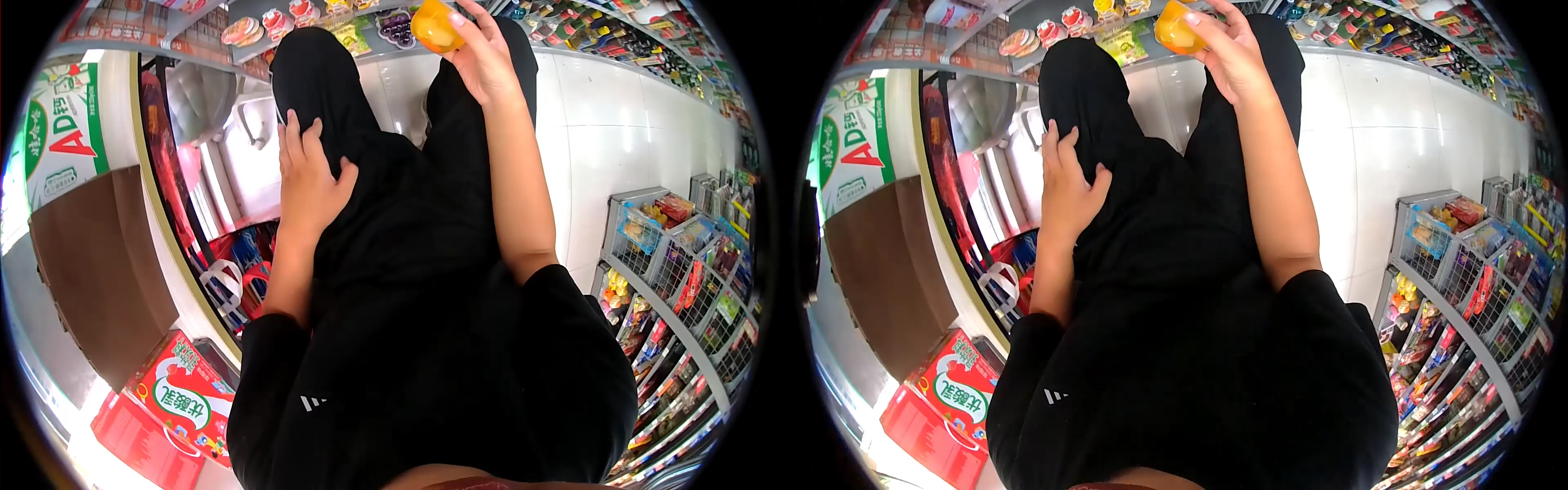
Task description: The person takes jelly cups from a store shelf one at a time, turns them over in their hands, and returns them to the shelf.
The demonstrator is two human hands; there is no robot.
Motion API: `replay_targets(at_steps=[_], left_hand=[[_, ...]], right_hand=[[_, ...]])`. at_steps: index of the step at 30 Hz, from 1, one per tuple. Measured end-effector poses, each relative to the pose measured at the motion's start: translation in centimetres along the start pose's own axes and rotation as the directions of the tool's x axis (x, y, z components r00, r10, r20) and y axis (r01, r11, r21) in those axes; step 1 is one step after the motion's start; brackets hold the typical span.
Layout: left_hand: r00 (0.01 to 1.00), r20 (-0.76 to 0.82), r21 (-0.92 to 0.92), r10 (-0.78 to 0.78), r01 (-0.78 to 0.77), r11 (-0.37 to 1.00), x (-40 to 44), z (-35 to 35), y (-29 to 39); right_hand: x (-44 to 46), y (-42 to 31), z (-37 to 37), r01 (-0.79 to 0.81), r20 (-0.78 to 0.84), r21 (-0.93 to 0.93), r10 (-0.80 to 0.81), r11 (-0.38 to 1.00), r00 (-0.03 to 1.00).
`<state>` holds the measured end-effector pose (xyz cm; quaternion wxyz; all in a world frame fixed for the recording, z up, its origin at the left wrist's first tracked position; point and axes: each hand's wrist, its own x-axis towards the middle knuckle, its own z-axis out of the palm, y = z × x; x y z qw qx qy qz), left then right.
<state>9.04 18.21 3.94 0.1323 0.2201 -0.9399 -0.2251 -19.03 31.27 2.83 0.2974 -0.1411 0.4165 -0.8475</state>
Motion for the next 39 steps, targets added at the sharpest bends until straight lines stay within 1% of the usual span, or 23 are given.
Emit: replay_targets(at_steps=[1, 3, 4, 5, 7, 8, 9, 11, 12, 13, 15, 16, 17, 19, 22, 26, 28, 29, 31, 33, 35, 37, 39], left_hand=[[1.0, 0.003, -0.004, -0.012, 0.012, 1.0, 0.2, 0.2, 0.0], [0.995, -0.086, -0.173, -0.057, 0.042, 0.984, 1.2, 0.4, 0.0], [0.99, -0.132, -0.17, -0.041, 0.018, 0.985, 2.0, 0.4, 0.4], [0.989, -0.139, -0.171, -0.051, 0.027, 0.985, 3.1, 0.3, 0.7], [0.988, -0.15, -0.275, 0.03, -0.071, 0.959, 5.5, 0.3, 1.1], [0.986, -0.163, -0.37, 0.034, -0.094, 0.924, 6.9, 0.5, 1.1], [0.976, -0.19, -0.404, 0.108, -0.178, 0.897, 8.5, 1.3, 0.5], [0.997, -0.068, -0.646, 0.046, -0.079, 0.759, 11.4, 3.2, -0.6], [0.996, -0.052, -0.723, 0.067, -0.084, 0.686, 12.9, 4.3, -1.4], [0.996, -0.045, -0.723, 0.071, -0.081, 0.686, 13.9, 5.2, -2.0], [0.995, 0.09, -0.919, -0.039, 0.098, 0.381, 15.5, 6.8, -3.0], [0.988, 0.135, -0.946, -0.079, 0.152, 0.287, 16.0, 7.4, -3.6], [0.987, 0.14, -0.946, -0.077, 0.156, 0.285, 16.0, 7.8, -4.3], [0.922, 0.287, -0.921, -0.26, 0.341, 0.19, 15.8, 7.5, -4.8], [0.928, 0.276, -0.905, -0.25, 0.338, 0.258, 15.3, 7.4, -5.6], [0.942, 0.255, -0.874, -0.219, 0.321, 0.365, 15.4, 8.2, -5.7], [0.952, 0.225, -0.883, -0.206, 0.288, 0.37, 15.7, 8.7, -5.6], [0.963, 0.196, -0.889, -0.187, 0.255, 0.38, 15.8, 8.9, -5.6], [0.963, 0.19, -0.893, -0.192, 0.251, 0.375, 15.9, 9.3, -5.4], [0.963, 0.187, -0.894, -0.193, 0.249, 0.372, 16.0, 9.4, -5.2], [0.945, 0.247, -0.892, -0.214, 0.308, 0.331, 16.0, 9.2, -5.0], [0.953, 0.234, -0.899, -0.193, 0.287, 0.329, 15.9, 9.2, -4.8], [0.96, 0.224, -0.906, -0.169, 0.27, 0.328, 15.9, 9.1, -4.6]], right_hand=[[-0.5, -0.2, 0.5, -0.012, 0.001, -0.004, 0.012, 1.0, 1.0], [-0.8, -0.4, 1.1, -0.074, 0.079, 0.088, 0.067, 0.993, 0.995], [-0.4, 0.0, 0.9, -0.069, 0.168, 0.02, 0.065, 0.997, 0.984], [-0.2, 0.3, 0.6, -0.076, 0.177, 0.018, 0.072, 0.997, 0.982], [-0.2, 0.3, 1.1, -0.198, 0.072, 0.202, 0.187, 0.959, 0.98], [0.0, 0.4, 1.2, -0.201, 0.076, 0.2, 0.19, 0.959, 0.979], [0.1, 0.6, 1.3, -0.225, 0.071, 0.228, 0.215, 0.947, 0.974], [0.7, 1.0, 1.5, -0.261, 0.06, 0.285, 0.254, 0.922, 0.965], [1.0, 1.1, 1.7, -0.268, 0.031, 0.295, 0.271, 0.917, 0.962], [1.3, 1.3, 1.4, -0.265, 0.024, 0.299, 0.27, 0.917, 0.963], [2.0, 1.9, 0.8, -0.348, 0.022, 0.352, 0.364, 0.869, 0.931], [2.3, 2.3, 0.6, -0.35, -0.024, 0.376, 0.387, 0.858, 0.922], [2.6, 2.5, 0.4, -0.348, -0.029, 0.378, 0.387, 0.858, 0.922], [3.2, 2.8, 0.1, -0.398, -0.091, 0.338, 0.451, 0.853, 0.888], [4.4, 3.9, -1.5, -0.494, 0.013, 0.298, 0.514, 0.817, 0.858], [5.8, 5.1, -2.9, -0.58, 0.083, 0.321, 0.588, 0.749, 0.805], [6.4, 5.4, -2.1, -0.56, -0.002, 0.218, 0.574, 0.799, 0.819], [6.6, 5.7, -1.7, -0.565, 0.002, 0.213, 0.577, 0.797, 0.816], [7.0, 5.9, -0.8, -0.591, -0.123, 0.054, 0.593, 0.805, 0.796], [7.1, 6.0, -0.4, -0.594, -0.12, 0.033, 0.593, 0.804, 0.796], [7.1, 6.1, 0.0, -0.593, -0.118, 0.016, 0.591, 0.805, 0.798], [7.0, 6.4, 0.5, -0.561, -0.178, -0.04, 0.547, 0.827, 0.818], [6.8, 6.5, 0.7, -0.554, -0.174, -0.076, 0.536, 0.829, 0.826]])
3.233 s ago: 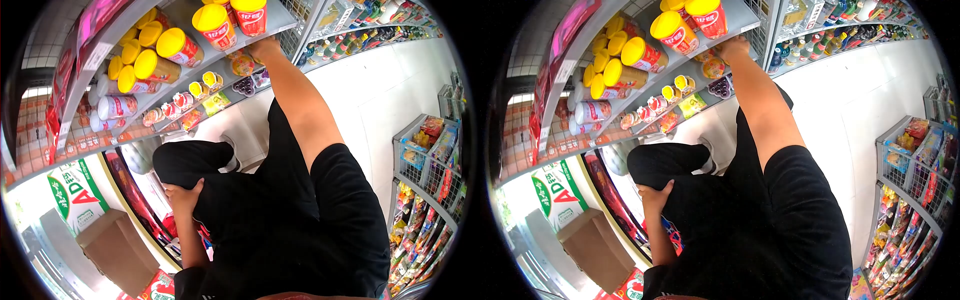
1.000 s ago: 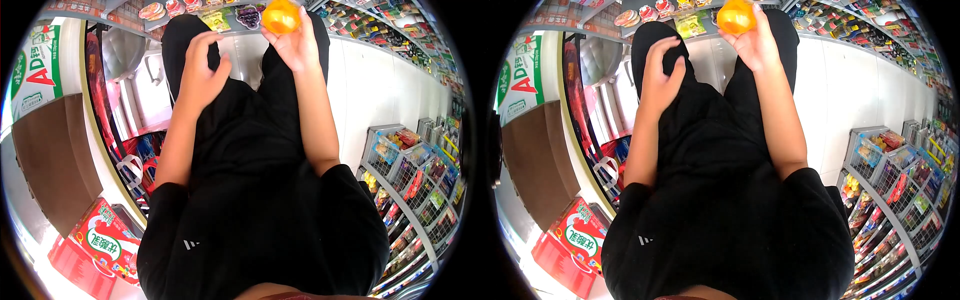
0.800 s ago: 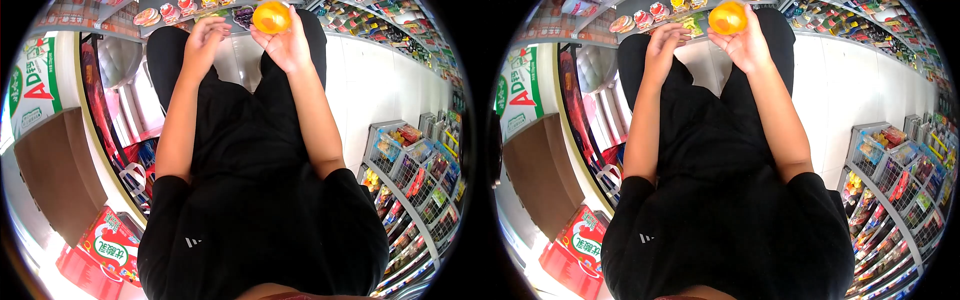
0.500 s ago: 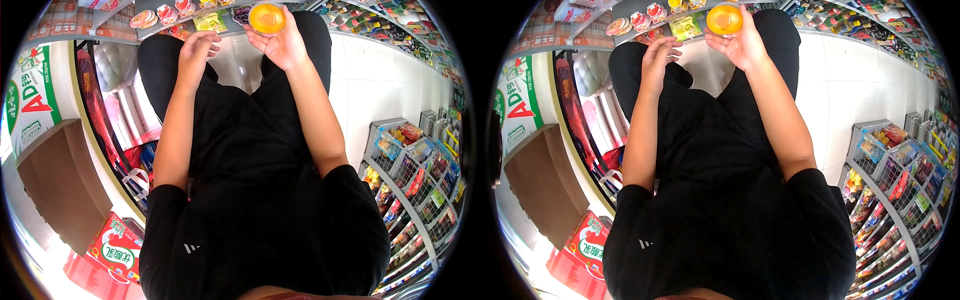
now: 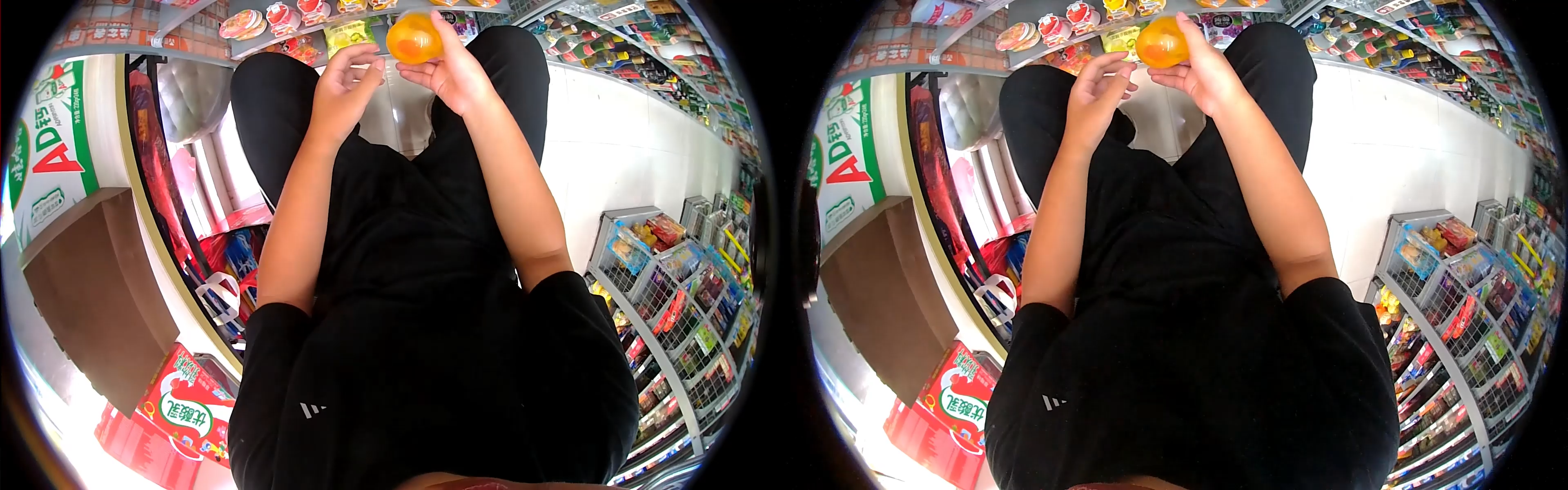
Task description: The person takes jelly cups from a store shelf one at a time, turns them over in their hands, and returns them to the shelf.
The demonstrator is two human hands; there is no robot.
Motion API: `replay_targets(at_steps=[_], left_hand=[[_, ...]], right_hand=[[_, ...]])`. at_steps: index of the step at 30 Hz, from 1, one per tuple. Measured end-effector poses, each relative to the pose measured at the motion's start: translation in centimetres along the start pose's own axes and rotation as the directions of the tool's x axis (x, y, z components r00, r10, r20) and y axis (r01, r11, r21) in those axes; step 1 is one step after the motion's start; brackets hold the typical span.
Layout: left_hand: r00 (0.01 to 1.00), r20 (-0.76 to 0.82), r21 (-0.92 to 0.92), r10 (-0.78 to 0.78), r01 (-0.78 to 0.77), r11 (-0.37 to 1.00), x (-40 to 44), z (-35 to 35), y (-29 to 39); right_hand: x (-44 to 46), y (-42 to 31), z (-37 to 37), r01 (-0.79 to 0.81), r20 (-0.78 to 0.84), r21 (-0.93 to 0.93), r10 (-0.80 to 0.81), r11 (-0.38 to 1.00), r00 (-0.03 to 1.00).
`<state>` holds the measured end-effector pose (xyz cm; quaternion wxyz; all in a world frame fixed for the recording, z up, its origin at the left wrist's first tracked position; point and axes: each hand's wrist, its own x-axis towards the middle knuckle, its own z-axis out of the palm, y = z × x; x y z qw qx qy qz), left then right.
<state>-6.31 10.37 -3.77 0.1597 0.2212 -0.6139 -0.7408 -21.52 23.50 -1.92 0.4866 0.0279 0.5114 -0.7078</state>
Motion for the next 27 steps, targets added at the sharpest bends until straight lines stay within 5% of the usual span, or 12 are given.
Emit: replay_targets(at_steps=[13, 27], left_hand=[[0.999, 0.046, 0.164, -0.023, 0.015, 0.986, -0.4, 1.1, -0.6], [0.998, 0.069, 0.266, -0.006, -0.013, 0.964, 0.0, 0.4, -2.8]], right_hand=[[-1.5, 0.9, 0.5, 0.186, 0.023, -0.261, -0.186, 0.947, 0.982], [-2.1, 1.4, 0.9, 0.241, 0.148, -0.515, -0.191, 0.823, 0.97]])
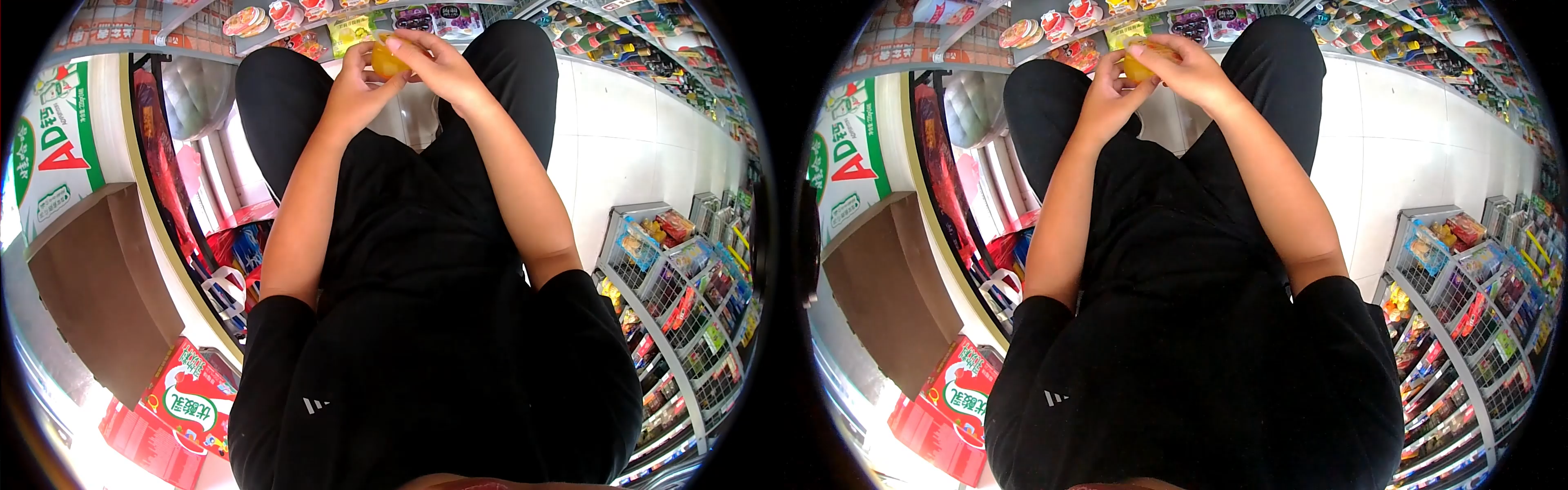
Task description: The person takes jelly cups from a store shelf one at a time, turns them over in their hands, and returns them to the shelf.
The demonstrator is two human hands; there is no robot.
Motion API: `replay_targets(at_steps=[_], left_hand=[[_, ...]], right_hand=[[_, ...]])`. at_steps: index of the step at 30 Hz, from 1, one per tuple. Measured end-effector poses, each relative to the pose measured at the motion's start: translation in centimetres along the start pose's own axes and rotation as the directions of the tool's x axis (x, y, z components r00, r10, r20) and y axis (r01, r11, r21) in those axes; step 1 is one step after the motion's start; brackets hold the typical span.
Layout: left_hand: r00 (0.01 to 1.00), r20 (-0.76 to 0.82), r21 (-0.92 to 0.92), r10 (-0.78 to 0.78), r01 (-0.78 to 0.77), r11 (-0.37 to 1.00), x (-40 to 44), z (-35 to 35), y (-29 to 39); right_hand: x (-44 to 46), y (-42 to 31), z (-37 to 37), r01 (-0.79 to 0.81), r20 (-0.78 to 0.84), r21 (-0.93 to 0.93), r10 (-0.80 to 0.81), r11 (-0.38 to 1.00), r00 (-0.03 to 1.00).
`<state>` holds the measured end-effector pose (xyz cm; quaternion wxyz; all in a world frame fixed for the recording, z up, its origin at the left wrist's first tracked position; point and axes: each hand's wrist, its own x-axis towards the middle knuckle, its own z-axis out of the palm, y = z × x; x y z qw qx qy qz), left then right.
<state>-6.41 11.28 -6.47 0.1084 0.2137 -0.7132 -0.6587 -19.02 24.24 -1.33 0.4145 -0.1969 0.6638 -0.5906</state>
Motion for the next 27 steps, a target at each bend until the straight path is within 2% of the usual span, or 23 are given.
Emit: replay_targets(at_steps=[2, 4, 5, 7, 8, 10, 14, 16, 17, 20, 23, 24, 25, 27], left_hand=[[1.0, 0.017, -0.031, 0.017, -0.016, 0.999, 0.0, -0.2, -0.2], [0.999, 0.03, -0.071, -0.009, 0.011, 0.997, 0.0, -0.2, -0.2], [0.998, 0.044, -0.111, -0.035, 0.039, 0.993, 0.0, -0.3, -0.1], [0.995, 0.084, -0.132, -0.045, 0.056, 0.99, -0.3, -0.3, 0.4], [0.991, 0.123, -0.152, -0.054, 0.073, 0.986, -0.5, -0.4, 0.7], [0.989, 0.136, -0.178, -0.057, 0.081, 0.981, -0.7, -0.2, 1.2], [0.986, 0.153, -0.299, -0.071, 0.115, 0.947, -0.5, -0.2, 1.8], [0.985, 0.122, -0.362, -0.118, 0.155, 0.919, -0.4, -0.3, 2.1], [0.982, 0.095, -0.424, -0.166, 0.19, 0.885, -0.3, -0.4, 2.3], [0.981, 0.052, -0.458, -0.188, 0.191, 0.868, -0.4, -0.6, 2.2], [0.978, -0.024, -0.404, -0.205, 0.178, 0.897, -0.6, -0.3, 2.9], [0.978, -0.024, -0.404, -0.207, 0.179, 0.897, -0.6, -0.4, 2.7], [0.973, -0.047, -0.438, -0.224, 0.181, 0.881, -0.5, -0.6, 2.5], [0.968, -0.07, -0.471, -0.243, 0.183, 0.863, -0.4, -0.8, 2.2]], right_hand=[[0.2, 0.2, -0.1, -0.027, -0.014, 0.036, 0.028, 0.999, 1.0], [0.9, 1.4, -0.4, -0.054, -0.051, 0.219, 0.066, 0.974, 0.996], [1.1, 2.1, -0.6, -0.054, -0.051, 0.219, 0.066, 0.974, 0.996], [1.4, 3.2, -0.8, 0.019, -0.129, 0.09, -0.007, 0.996, 0.992], [1.7, 3.9, -1.0, 0.018, -0.129, 0.09, -0.006, 0.996, 0.992], [2.1, 4.7, -1.4, 0.185, -0.128, -0.229, -0.218, 0.956, 0.968], [2.0, 4.9, -1.4, 0.238, -0.102, -0.309, -0.281, 0.921, 0.954], [1.7, 4.4, -1.0, 0.321, -0.072, -0.312, -0.359, 0.894, 0.931], [1.5, 4.2, -0.9, 0.32, -0.072, -0.311, -0.358, 0.895, 0.931], [0.9, 3.3, -0.7, 0.305, -0.046, -0.306, -0.334, 0.902, 0.941], [0.7, 3.0, -0.5, 0.286, -0.037, -0.284, -0.308, 0.915, 0.951], [0.7, 2.9, -0.4, 0.271, -0.043, -0.225, -0.288, 0.936, 0.957], [0.6, 2.8, -0.3, 0.256, -0.048, -0.166, -0.267, 0.952, 0.963], [0.1, 2.2, 0.0, 0.209, -0.048, -0.195, -0.222, 0.958, 0.974]])
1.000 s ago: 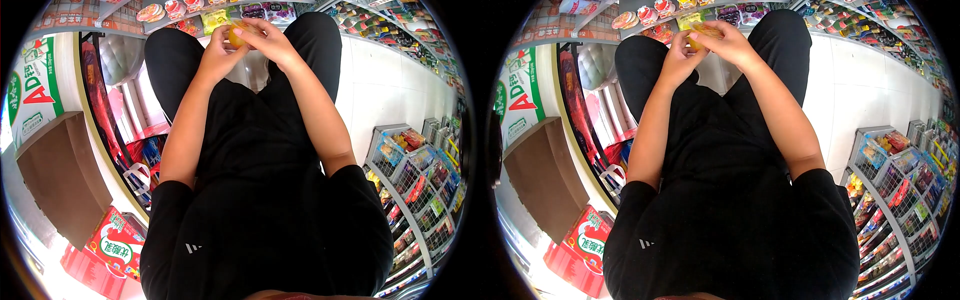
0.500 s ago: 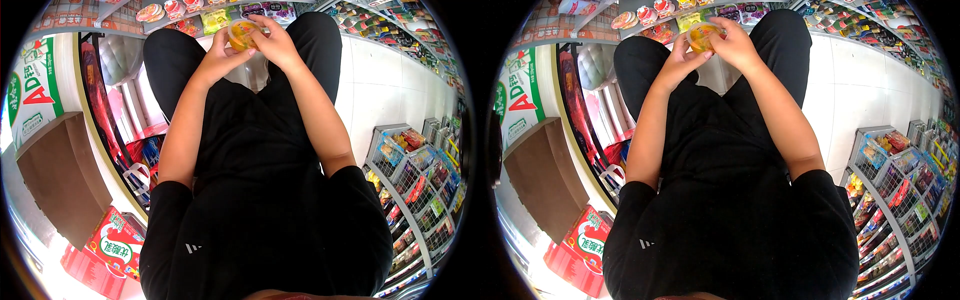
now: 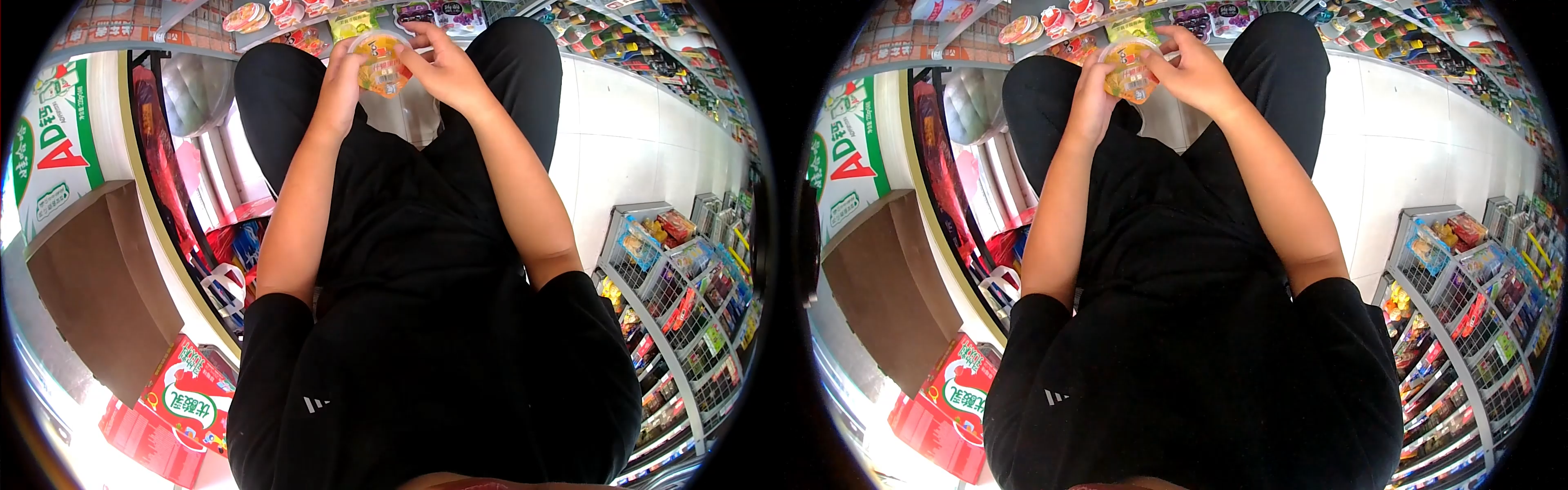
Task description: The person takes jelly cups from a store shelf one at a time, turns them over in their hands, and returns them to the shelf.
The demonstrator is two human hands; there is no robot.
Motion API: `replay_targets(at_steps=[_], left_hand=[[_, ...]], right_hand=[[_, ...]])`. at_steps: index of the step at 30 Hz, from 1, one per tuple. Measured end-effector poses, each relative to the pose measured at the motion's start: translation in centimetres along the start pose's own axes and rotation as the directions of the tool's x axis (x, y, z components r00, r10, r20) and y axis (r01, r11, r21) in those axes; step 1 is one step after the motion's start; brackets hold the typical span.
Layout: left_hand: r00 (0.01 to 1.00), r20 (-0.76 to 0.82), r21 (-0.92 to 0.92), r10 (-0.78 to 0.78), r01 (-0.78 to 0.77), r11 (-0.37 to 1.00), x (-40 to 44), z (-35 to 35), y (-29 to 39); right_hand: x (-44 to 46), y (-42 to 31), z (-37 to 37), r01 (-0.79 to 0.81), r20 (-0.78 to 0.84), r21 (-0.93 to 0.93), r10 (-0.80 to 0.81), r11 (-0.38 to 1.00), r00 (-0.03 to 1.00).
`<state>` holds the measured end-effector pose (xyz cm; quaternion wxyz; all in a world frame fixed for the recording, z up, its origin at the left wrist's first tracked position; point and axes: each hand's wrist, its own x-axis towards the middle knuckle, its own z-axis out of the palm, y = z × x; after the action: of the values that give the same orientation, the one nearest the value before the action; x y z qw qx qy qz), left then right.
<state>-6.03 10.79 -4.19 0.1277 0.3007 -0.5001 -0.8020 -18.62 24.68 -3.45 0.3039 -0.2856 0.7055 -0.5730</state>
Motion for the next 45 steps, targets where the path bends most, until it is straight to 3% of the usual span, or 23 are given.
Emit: replay_targets(at_steps=[2, 4, 10, 23, 35, 45], left_hand=[[1.0, 0.01, -0.017, 0.017, -0.017, 1.0, 0.1, -0.2, -0.1], [1.0, 0.006, -0.012, 0.003, -0.002, 1.0, 0.2, -0.2, -0.3], [1.0, 0.017, 0.007, -0.018, 0.018, 1.0, -0.1, 0.2, -0.1], [0.996, 0.093, 0.026, 0.007, -0.01, 1.0, -0.7, 0.6, 0.5], [0.992, 0.083, 0.046, 0.095, -0.099, 0.994, -0.6, 0.2, -0.2], [0.995, 0.056, 0.027, 0.082, -0.084, 0.996, -0.8, 0.5, 0.1]], right_hand=[[-0.2, -0.3, 0.1, -0.046, 0.006, -0.032, 0.046, 0.998, 0.999], [-0.2, -0.4, 0.1, -0.086, 0.016, -0.178, 0.091, 0.98, 0.996], [-0.4, -1.0, -0.2, -0.062, 0.047, -0.276, 0.078, 0.959, 0.996], [-0.7, -1.7, -0.4, -0.073, 0.046, -0.307, 0.091, 0.949, 0.995], [-0.8, -1.7, -0.5, 0.002, 0.046, -0.234, 0.009, 0.972, 0.999], [-0.9, -1.8, -0.4, 0.008, 0.037, -0.251, 0.002, 0.968, 0.999]])
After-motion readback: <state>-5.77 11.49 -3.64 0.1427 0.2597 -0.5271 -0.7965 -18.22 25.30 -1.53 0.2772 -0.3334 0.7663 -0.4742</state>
